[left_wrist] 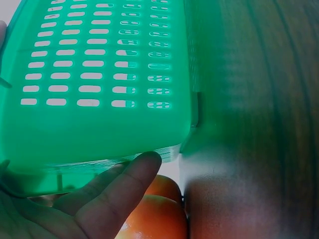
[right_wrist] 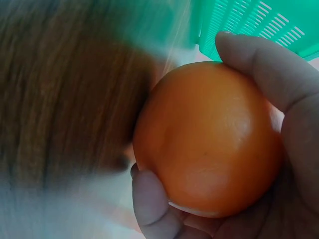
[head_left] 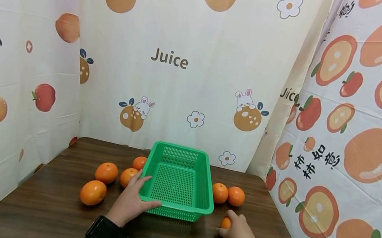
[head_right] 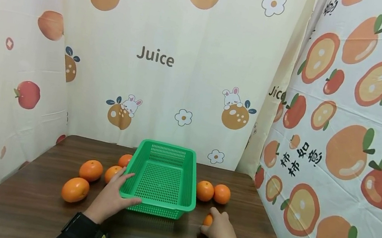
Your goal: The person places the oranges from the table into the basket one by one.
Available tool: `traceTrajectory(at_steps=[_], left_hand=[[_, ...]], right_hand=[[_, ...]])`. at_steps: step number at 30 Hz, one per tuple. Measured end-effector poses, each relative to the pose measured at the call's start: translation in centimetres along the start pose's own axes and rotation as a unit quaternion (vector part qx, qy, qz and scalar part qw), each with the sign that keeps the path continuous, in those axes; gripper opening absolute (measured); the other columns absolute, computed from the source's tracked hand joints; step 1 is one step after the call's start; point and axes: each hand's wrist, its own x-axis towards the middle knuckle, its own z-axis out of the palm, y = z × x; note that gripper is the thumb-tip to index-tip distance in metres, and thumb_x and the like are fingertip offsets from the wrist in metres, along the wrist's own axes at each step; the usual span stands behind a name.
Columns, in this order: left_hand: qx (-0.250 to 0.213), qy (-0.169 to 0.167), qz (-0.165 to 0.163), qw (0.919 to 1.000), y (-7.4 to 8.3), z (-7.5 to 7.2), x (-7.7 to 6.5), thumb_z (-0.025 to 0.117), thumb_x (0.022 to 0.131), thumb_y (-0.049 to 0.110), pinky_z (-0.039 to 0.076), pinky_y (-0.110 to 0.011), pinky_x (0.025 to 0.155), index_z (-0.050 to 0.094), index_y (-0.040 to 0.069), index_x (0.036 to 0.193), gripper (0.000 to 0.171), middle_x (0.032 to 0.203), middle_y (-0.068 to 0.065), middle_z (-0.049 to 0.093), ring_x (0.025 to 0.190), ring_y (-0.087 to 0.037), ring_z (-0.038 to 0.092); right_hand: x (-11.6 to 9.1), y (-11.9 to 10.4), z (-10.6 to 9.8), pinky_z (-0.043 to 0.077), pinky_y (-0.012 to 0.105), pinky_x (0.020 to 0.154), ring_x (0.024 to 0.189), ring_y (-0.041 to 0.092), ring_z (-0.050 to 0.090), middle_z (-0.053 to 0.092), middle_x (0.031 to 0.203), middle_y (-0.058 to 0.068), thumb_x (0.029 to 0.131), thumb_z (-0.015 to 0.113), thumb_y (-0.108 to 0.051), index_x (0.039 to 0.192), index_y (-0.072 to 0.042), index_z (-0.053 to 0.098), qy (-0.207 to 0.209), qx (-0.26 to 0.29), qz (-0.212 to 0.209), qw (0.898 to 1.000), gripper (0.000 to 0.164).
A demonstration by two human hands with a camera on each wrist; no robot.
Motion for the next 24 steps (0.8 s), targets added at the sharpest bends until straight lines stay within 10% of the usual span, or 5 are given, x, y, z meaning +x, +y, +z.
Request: traceTrajectory(at_steps=[24], left_hand=[[0.003, 0.0, -0.008, 1.0, 0.16, -0.19, 0.06, 0.085, 0.074, 0.074, 0.044, -0.07, 0.114, 0.049, 0.019, 0.16, 0.109, 0.178, -0.016, 0.017, 0.158, -0.046, 0.032]], right_hand=[[-0.06, 0.17, 0.16, 0.049, 0.04, 0.068, 0.081, 0.026, 0.058, 0.054, 0.105, 0.019, 0.078, 0.089, -0.026, 0.118, -0.015, 0.067, 0.002, 0.013, 0.006, 1.0, 0.047]])
